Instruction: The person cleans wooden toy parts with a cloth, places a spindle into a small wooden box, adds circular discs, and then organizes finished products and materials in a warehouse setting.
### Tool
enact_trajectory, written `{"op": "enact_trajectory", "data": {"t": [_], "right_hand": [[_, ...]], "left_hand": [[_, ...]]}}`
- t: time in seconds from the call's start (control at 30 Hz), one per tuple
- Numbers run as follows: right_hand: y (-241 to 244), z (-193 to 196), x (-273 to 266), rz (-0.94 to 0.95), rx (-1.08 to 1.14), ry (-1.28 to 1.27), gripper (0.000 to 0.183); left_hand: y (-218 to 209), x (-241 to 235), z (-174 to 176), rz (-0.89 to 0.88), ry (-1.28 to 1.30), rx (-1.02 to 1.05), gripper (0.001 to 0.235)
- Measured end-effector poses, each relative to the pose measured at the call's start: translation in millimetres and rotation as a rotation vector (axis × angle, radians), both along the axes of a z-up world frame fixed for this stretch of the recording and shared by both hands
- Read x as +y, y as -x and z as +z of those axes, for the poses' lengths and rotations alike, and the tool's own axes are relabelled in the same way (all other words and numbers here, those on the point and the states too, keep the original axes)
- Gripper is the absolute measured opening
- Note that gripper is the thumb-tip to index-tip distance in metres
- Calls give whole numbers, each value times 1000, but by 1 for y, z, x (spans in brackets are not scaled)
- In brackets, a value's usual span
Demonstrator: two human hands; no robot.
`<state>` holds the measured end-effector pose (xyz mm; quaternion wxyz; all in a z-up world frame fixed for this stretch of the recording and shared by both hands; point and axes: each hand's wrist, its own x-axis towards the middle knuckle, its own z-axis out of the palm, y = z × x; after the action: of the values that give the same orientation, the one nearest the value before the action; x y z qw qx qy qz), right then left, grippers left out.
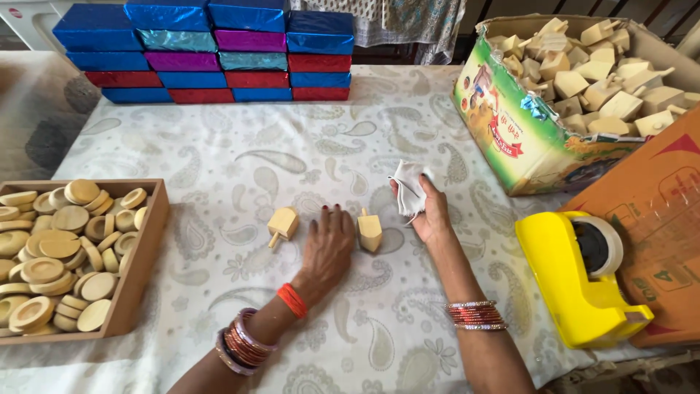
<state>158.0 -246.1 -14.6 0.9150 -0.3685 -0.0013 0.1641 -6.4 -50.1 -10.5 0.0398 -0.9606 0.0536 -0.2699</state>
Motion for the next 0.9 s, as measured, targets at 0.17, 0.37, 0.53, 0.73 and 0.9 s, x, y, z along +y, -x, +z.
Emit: {"op": "enact_trajectory", "data": {"t": [0.17, 0.37, 0.53, 0.73, 0.9], "right_hand": [[13, 13, 4, -17, -31, 40, 46], [22, 23, 2, -296, -159, 172, 42], [2, -14, -8, -712, -558, 711, 43], [78, 25, 58, -316, -333, 318, 44], [118, 30, 85, 245, -34, 307, 51]], "left_hand": [[-17, -36, 8, -26, 9, 163, 42], [-68, -55, -17, -242, 179, 76, 33], [-56, -32, -9, -491, 471, -82, 38], [-7, 32, -9, -314, 1371, -77, 27], [19, 63, 23, -167, 1954, 188, 47]]}}
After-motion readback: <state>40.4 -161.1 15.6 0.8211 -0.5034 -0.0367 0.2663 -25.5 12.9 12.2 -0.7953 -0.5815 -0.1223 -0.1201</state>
